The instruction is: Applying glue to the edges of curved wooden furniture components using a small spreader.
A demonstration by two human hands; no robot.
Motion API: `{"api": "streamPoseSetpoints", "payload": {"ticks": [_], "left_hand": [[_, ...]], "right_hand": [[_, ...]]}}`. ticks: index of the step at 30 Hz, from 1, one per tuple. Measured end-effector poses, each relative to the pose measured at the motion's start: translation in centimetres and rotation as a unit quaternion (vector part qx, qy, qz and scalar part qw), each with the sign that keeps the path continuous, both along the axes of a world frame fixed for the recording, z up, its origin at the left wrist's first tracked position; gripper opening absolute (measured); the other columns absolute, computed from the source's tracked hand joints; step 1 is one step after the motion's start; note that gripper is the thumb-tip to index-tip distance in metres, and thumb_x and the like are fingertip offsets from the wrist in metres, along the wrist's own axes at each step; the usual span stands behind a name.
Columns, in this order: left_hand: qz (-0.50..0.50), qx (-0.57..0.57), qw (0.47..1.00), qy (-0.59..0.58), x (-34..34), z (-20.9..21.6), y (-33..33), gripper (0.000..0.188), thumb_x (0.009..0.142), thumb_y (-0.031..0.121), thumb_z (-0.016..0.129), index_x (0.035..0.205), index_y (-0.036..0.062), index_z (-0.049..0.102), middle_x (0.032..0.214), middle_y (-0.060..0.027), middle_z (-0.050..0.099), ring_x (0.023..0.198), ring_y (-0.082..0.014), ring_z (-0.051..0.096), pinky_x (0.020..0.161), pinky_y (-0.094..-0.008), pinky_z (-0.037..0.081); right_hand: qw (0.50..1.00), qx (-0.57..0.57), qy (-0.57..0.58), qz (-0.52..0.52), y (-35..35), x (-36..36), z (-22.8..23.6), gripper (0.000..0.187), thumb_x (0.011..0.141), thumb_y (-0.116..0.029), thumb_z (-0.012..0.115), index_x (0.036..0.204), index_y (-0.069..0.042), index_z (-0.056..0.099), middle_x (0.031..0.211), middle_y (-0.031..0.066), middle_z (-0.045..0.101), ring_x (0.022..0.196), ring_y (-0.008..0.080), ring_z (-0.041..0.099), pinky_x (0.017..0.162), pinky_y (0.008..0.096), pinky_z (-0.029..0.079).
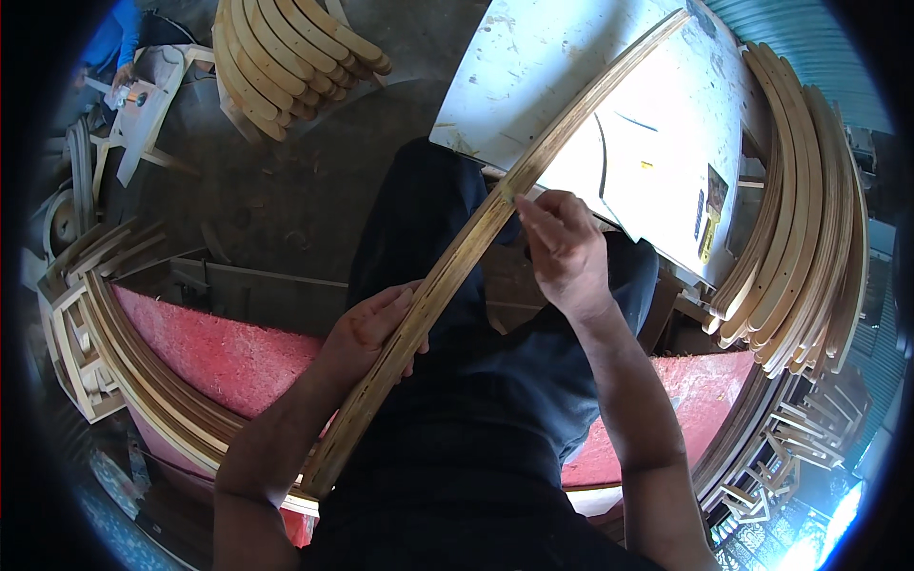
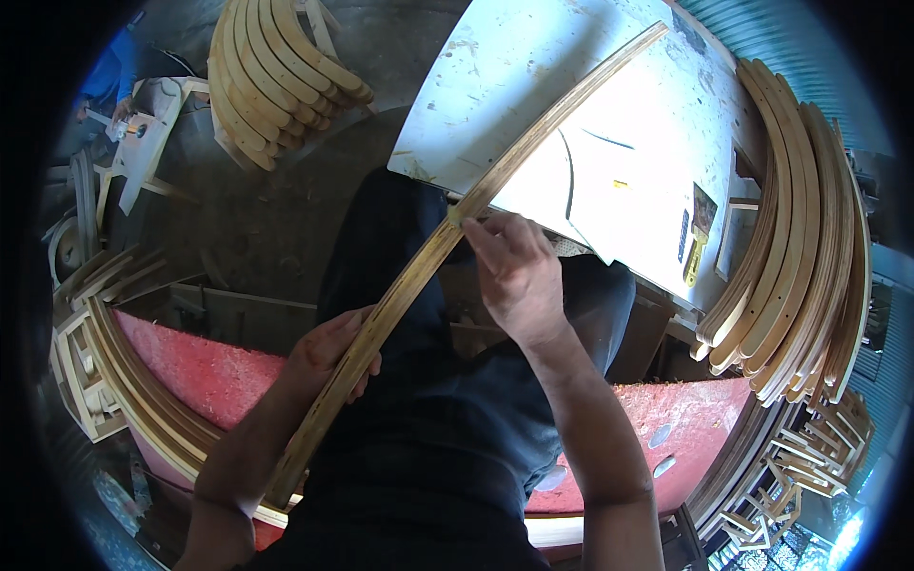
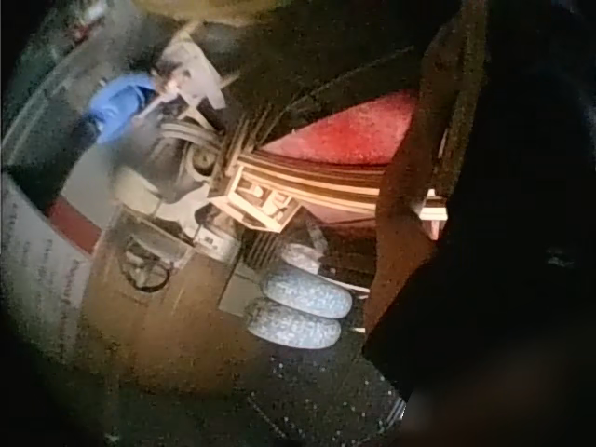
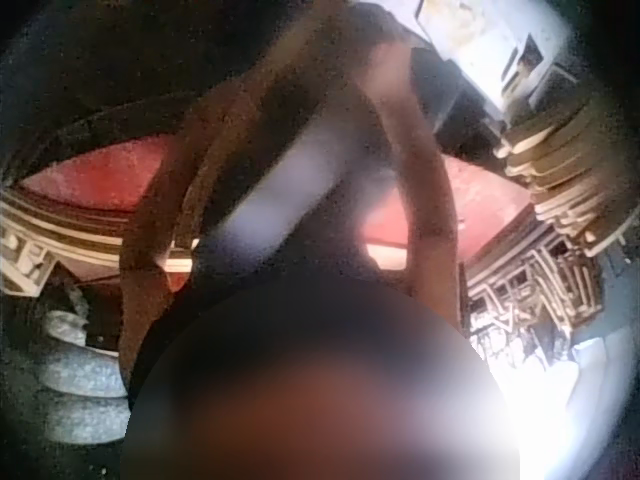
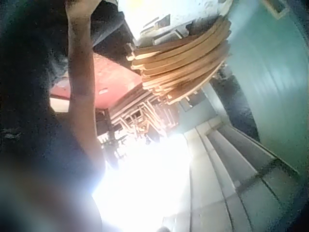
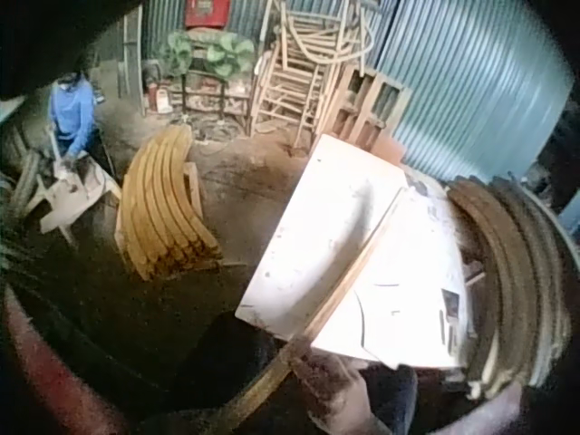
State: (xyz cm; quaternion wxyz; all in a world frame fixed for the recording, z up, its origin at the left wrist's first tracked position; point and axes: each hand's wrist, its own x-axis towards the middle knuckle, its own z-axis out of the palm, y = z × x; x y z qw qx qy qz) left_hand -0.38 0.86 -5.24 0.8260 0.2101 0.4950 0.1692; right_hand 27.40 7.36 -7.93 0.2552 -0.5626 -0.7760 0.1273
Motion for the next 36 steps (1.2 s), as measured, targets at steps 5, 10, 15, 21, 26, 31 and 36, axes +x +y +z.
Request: {"api": "streamPoseSetpoints", "payload": {"ticks": [5, 10, 15, 21, 26, 31, 36], "left_hand": [[0.007, 0.004, 1.000, 0.005, -0.3, -0.1, -0.4, 0.052, 0.112, 0.045, 0.045, 0.150, 0.0111, 0.051, 0.082, -0.0037, 0.066, 0.060, -0.0093, 0.064, 0.053, -0.0221, 0.052], [0.005, 0.003, 1.000, 0.007, -0.2, 0.5, -0.1, 0.052, 0.112, 0.045, 0.044, 0.151, 0.0107, 0.051, 0.083, -0.0037, 0.066, 0.060, -0.0087, 0.064, 0.054, -0.0214, 0.052], [-0.007, 0.010, 1.000, 0.013, -0.2, 0.2, -0.3, 0.054, 0.112, 0.047, 0.043, 0.151, 0.0112, 0.050, 0.084, -0.0037, 0.066, 0.061, -0.0082, 0.064, 0.054, -0.0208, 0.052], [-0.017, 0.012, 1.000, 0.022, -0.1, 0.8, 0.0, 0.054, 0.112, 0.048, 0.041, 0.152, 0.0127, 0.050, 0.084, -0.0041, 0.066, 0.062, -0.0097, 0.064, 0.054, -0.0224, 0.052], [-0.049, -0.058, 0.997, 0.031, -3.3, 3.4, -3.0, 0.056, 0.111, 0.050, 0.039, 0.151, 0.0118, 0.050, 0.086, -0.0093, 0.068, 0.064, -0.0159, 0.067, 0.057, -0.0291, 0.055], [-0.050, -0.119, 0.989, 0.078, -4.0, 1.0, 0.1, 0.057, 0.108, 0.059, 0.039, 0.132, 0.0108, 0.059, 0.090, -0.0117, 0.073, 0.063, -0.0180, 0.068, 0.054, -0.0306, 0.055], [-0.138, -0.028, 0.977, 0.159, -3.9, 1.3, -0.9, 0.058, 0.109, 0.058, 0.036, 0.136, 0.0108, 0.058, 0.087, -0.0101, 0.072, 0.059, -0.0166, 0.066, 0.050, -0.0307, 0.053]], "right_hand": [[0.994, 0.022, -0.004, 0.108, -2.1, -1.4, 1.2, 0.040, 0.076, 0.007, 0.075, 0.114, -0.006, 0.075, 0.099, 0.0071, 0.062, 0.087, 0.0241, 0.067, 0.075, 0.0361, 0.058], [0.968, -0.072, 0.222, 0.092, -4.9, -1.4, 0.7, 0.040, 0.083, 0.015, 0.071, 0.118, -0.004, 0.075, 0.103, 0.0082, 0.063, 0.086, 0.0197, 0.066, 0.071, 0.0291, 0.054], [0.989, -0.043, 0.137, 0.017, -3.4, -2.1, 0.3, 0.032, 0.086, 0.011, 0.072, 0.115, -0.004, 0.076, 0.095, 0.0083, 0.063, 0.083, 0.0196, 0.067, 0.066, 0.0319, 0.056], [0.967, -0.067, 0.165, 0.183, -6.7, -3.7, 3.2, 0.039, 0.079, 0.012, 0.073, 0.115, -0.002, 0.075, 0.100, 0.0105, 0.063, 0.088, 0.0234, 0.068, 0.072, 0.0303, 0.056], [0.970, 0.023, 0.239, -0.022, -5.5, 2.9, 2.0, 0.021, 0.089, 0.015, 0.062, 0.099, 0.000, 0.070, 0.099, 0.0124, 0.067, 0.090, 0.0264, 0.069, 0.080, 0.0339, 0.059], [0.946, 0.049, 0.149, -0.284, -1.9, 12.2, -1.9, 0.015, 0.095, 0.000, 0.070, 0.109, 0.002, 0.076, 0.095, 0.0136, 0.070, 0.081, 0.0214, 0.069, 0.072, 0.0302, 0.055], [0.951, 0.089, 0.075, -0.286, 1.3, 17.0, -5.1, 0.016, 0.095, -0.005, 0.073, 0.110, 0.000, 0.077, 0.095, 0.0138, 0.071, 0.081, 0.0224, 0.071, 0.072, 0.0315, 0.056]]}}
